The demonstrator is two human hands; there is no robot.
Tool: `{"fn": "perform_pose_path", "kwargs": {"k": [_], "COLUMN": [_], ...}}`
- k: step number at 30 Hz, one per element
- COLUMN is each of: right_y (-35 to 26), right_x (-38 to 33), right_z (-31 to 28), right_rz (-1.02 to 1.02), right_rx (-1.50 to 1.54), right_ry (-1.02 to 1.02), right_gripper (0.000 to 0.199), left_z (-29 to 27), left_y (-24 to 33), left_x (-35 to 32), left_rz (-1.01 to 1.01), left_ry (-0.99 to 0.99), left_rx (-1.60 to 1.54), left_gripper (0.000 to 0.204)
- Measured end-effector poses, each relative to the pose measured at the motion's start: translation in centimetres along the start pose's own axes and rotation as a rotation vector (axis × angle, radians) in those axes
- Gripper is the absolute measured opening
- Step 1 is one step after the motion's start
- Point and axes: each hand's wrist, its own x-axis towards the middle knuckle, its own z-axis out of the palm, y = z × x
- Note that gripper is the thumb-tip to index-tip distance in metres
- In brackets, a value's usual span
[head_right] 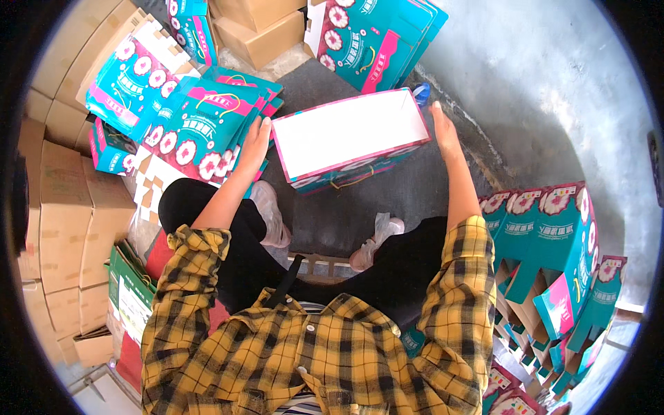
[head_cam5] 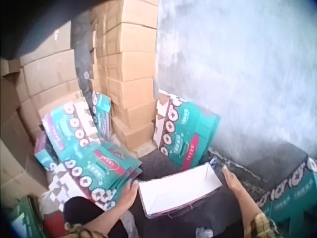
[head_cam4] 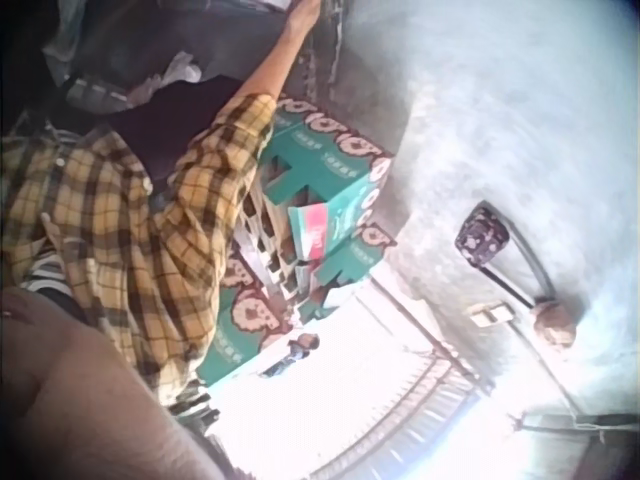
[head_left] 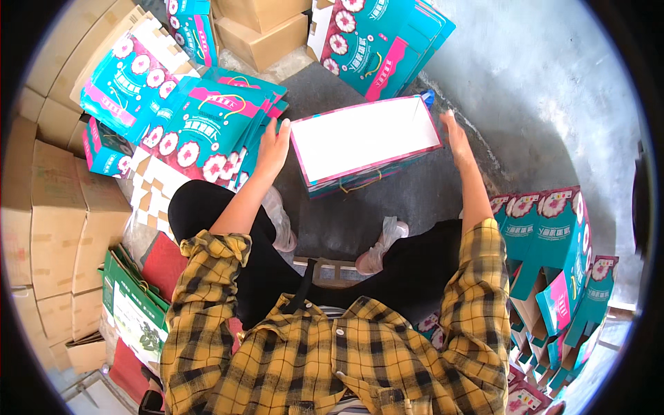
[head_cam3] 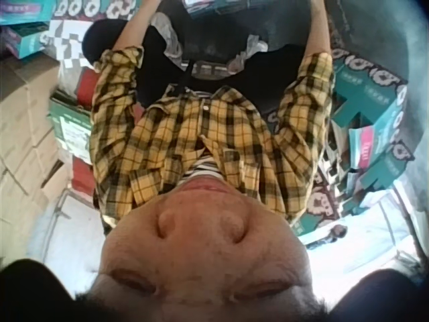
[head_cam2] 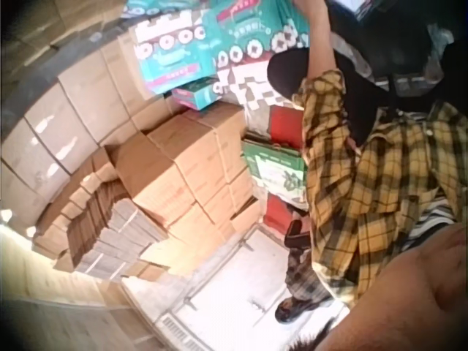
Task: The person assembles cardboard packaging by hand, folding flat cardboard cutouts and inserts into boxes and placing the assembled boxes onto a stack.
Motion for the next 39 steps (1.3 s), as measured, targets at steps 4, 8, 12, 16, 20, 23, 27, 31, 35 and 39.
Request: {"fn": "perform_pose_path", "kwargs": {"k": [4,8,12,16,20,23,27,31,35,39], "right_y": [0.3,1.8,3.7,6.8,2.0,-0.8,-0.5,-0.6,5.9,8.4], "right_x": [0.0,-0.4,-1.4,-1.9,-3.8,-4.9,-3.4,-3.0,-1.9,-2.3], "right_z": [1.4,-0.5,0.4,-0.2,-0.9,-2.2,-3.2,-1.8,-2.3,-2.1], "right_rz": [0.058,0.284,0.43,0.462,0.322,0.149,-0.092,0.071,0.234,0.194], "right_rx": [0.233,0.217,-0.04,0.067,0.317,0.653,0.744,0.572,0.654,0.636], "right_ry": [-0.171,-0.171,-0.36,-0.408,-0.377,-0.301,-0.387,-0.212,-0.141,-0.209], "right_gripper": [0.077,0.077,0.083,0.073,0.06,0.058,0.064,0.064,0.056,0.051], "left_z": [0.1,-0.9,-1.6,-1.0,-1.8,-2.5,-3.8,-4.6,-2.9,-1.7], "left_y": [-0.1,1.3,-1.7,1.1,0.4,1.5,5.4,4.1,1.8,1.2], "left_x": [-0.5,-0.8,-1.8,-2.7,-3.3,-4.0,-3.2,-3.0,-3.0,-4.7], "left_rz": [-0.278,-0.623,-0.88,-0.941,-0.839,-0.368,-0.025,-0.316,-0.445,-0.391], "left_ry": [-0.201,-0.199,-0.56,-0.696,-0.686,-0.633,-0.473,-0.291,-0.423,-0.378], "left_rx": [-0.269,-0.402,-0.502,-0.463,-0.591,-0.784,-0.741,-0.793,-0.79,-0.769], "left_gripper": [0.076,0.077,0.08,0.065,0.051,0.049,0.063,0.085,0.093,0.094]}}
